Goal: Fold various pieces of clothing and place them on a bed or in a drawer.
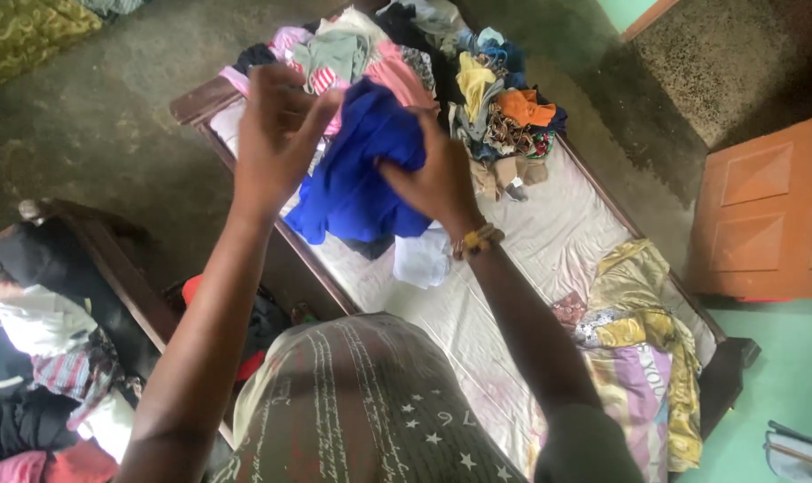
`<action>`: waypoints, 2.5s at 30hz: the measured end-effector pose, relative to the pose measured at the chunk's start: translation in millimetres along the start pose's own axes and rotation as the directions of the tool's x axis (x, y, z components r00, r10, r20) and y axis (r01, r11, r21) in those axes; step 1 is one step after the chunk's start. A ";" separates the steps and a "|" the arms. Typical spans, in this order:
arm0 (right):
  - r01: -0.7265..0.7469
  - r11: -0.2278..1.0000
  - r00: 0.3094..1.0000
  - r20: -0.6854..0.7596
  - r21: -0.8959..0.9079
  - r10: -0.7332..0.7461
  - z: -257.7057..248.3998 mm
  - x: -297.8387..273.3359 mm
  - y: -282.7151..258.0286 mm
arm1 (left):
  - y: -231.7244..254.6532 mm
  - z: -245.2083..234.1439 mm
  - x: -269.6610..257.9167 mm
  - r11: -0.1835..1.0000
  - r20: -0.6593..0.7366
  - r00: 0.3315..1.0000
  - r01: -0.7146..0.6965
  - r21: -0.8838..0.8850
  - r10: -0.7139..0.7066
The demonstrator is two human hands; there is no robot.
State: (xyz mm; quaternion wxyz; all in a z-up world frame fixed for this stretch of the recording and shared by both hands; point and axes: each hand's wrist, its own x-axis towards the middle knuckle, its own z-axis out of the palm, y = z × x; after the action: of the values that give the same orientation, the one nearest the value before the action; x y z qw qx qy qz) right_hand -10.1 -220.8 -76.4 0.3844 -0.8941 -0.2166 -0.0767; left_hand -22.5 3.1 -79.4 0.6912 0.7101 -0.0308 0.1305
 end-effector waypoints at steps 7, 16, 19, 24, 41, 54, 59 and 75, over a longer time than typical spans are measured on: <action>-0.335 0.606 0.910 0.081 0.722 0.406 50.8 -32.9 40.8 | -85.0 34.0 -77.4 0.891 0.157 0.901 0.427 -0.155 -0.405; -0.329 -0.198 0.833 0.382 0.923 0.400 158.8 -87.2 137.4 | -18.5 16.0 -86.2 0.672 0.035 0.871 0.403 -0.621 -0.490; -0.280 0.527 0.956 0.184 0.802 0.227 142.0 -113.1 71.3 | -42.4 17.9 -113.6 0.791 -0.195 0.810 0.438 -0.426 -0.553; -0.534 0.634 0.782 0.612 0.559 0.119 115.0 -141.6 47.9 | -37.7 24.7 -166.3 0.907 -0.331 0.844 0.400 -0.135 -0.422; -0.736 0.309 0.644 0.764 0.602 0.045 133.5 -134.7 -67.6 | -18.1 -61.1 -265.0 0.767 -0.406 0.704 0.310 -0.562 -0.582; -0.386 0.796 0.687 0.721 0.466 -0.090 178.7 -195.5 -131.3 | -5.8 -85.4 -326.7 0.823 -0.555 0.711 0.060 -0.565 -0.433; -0.541 0.645 0.700 0.714 0.539 -0.009 218.1 -216.3 -117.0 | -32.8 -98.4 -344.0 0.831 -0.525 0.754 0.049 -0.554 -0.394; -0.940 0.100 0.318 0.944 0.326 -0.088 254.6 -184.9 -115.4 | -16.3 -161.1 -373.8 0.619 -0.477 0.638 -0.001 -0.785 -0.604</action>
State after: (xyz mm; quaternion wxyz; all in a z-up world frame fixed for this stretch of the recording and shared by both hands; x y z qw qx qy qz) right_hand -234.5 -27.6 -233.4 0.6576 -0.4201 -0.0194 0.6251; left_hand -402.2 112.2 -178.7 0.8793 0.2608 0.3198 0.2379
